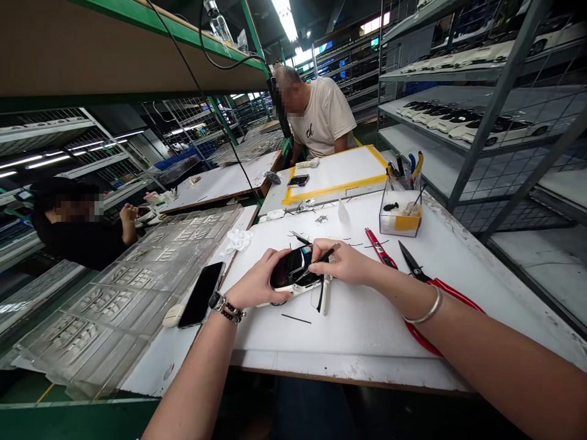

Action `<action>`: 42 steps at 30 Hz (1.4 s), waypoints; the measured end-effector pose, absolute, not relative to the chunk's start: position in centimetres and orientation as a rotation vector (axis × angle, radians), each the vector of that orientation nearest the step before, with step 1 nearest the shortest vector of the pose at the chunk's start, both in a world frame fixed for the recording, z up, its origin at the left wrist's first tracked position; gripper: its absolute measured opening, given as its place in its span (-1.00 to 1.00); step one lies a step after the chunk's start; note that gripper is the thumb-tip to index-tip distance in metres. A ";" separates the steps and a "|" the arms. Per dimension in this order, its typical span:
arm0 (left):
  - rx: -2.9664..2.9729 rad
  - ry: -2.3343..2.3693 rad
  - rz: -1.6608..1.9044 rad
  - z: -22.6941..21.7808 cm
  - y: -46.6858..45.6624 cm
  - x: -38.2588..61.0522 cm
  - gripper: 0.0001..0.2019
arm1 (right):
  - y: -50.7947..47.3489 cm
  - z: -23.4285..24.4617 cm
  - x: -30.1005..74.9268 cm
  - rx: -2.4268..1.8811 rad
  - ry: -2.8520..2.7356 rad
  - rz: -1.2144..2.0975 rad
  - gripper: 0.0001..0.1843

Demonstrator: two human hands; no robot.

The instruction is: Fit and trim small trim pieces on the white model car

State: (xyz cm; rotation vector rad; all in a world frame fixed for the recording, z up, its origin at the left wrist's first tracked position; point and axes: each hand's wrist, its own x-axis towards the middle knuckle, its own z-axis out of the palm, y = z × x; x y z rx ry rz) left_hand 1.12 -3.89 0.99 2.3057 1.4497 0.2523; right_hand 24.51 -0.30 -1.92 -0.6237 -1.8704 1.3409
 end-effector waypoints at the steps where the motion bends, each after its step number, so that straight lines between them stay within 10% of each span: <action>1: 2.301 1.451 0.255 1.0 -3.9 1.1 -0.13 | -0.3 -1.9 24.5 -0.625 -1.862 1.354 -0.85; 18: 2.423 1.465 0.271 0.7 -4.8 1.2 -0.18 | 0.2 -2.0 24.6 -0.560 -1.682 1.755 -0.78; 29: 3.010 1.577 1.036 -3.0 -8.4 4.0 -0.82 | -0.1 -1.8 24.5 -0.585 -1.574 1.739 -0.76; 42: 2.842 1.016 0.967 1.9 -5.3 5.3 -0.92 | 2.1 0.5 30.1 -1.007 -1.437 0.865 -0.72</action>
